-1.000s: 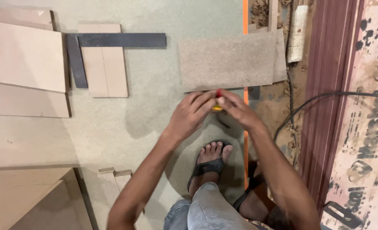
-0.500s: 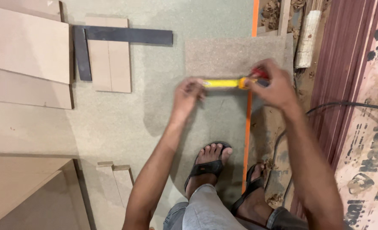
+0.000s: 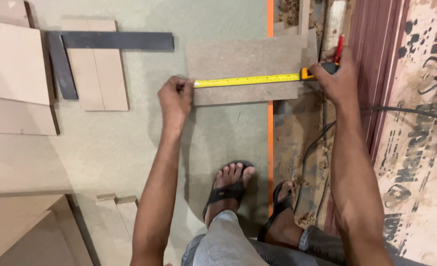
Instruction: The person measures and marks a piece of particle board using a tape measure and pencil. They then use a square ruler to guide a circular saw for cutting the board. The person repeats this process for multiple pieces, measuring, marking, and cutting them to size.
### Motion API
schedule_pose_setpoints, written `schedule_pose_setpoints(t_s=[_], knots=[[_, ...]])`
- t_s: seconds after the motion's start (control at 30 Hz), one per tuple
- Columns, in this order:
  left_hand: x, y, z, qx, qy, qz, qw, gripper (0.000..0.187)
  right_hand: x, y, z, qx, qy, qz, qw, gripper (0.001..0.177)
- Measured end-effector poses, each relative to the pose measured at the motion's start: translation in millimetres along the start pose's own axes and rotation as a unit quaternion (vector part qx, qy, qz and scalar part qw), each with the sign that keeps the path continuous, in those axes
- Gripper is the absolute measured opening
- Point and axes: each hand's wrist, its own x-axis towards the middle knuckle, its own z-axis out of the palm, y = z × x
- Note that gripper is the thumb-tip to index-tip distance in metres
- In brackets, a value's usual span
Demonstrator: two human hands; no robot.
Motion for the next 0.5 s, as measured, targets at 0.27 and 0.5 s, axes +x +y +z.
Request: schedule_pose_setpoints(t_s=[0.27, 0.5], knots=[[-27, -40, -56, 0.024, 0.028, -0.116, 0.993, 0.018, -27, -44, 63, -0.068, -0.025, -0.050, 0.996, 0.037], [-44, -27, -29, 0.233, 0.061, 0.256, 0.936, 0.030, -25, -59, 93, -0.083, 0.032, -0.078, 0.993, 0.026]])
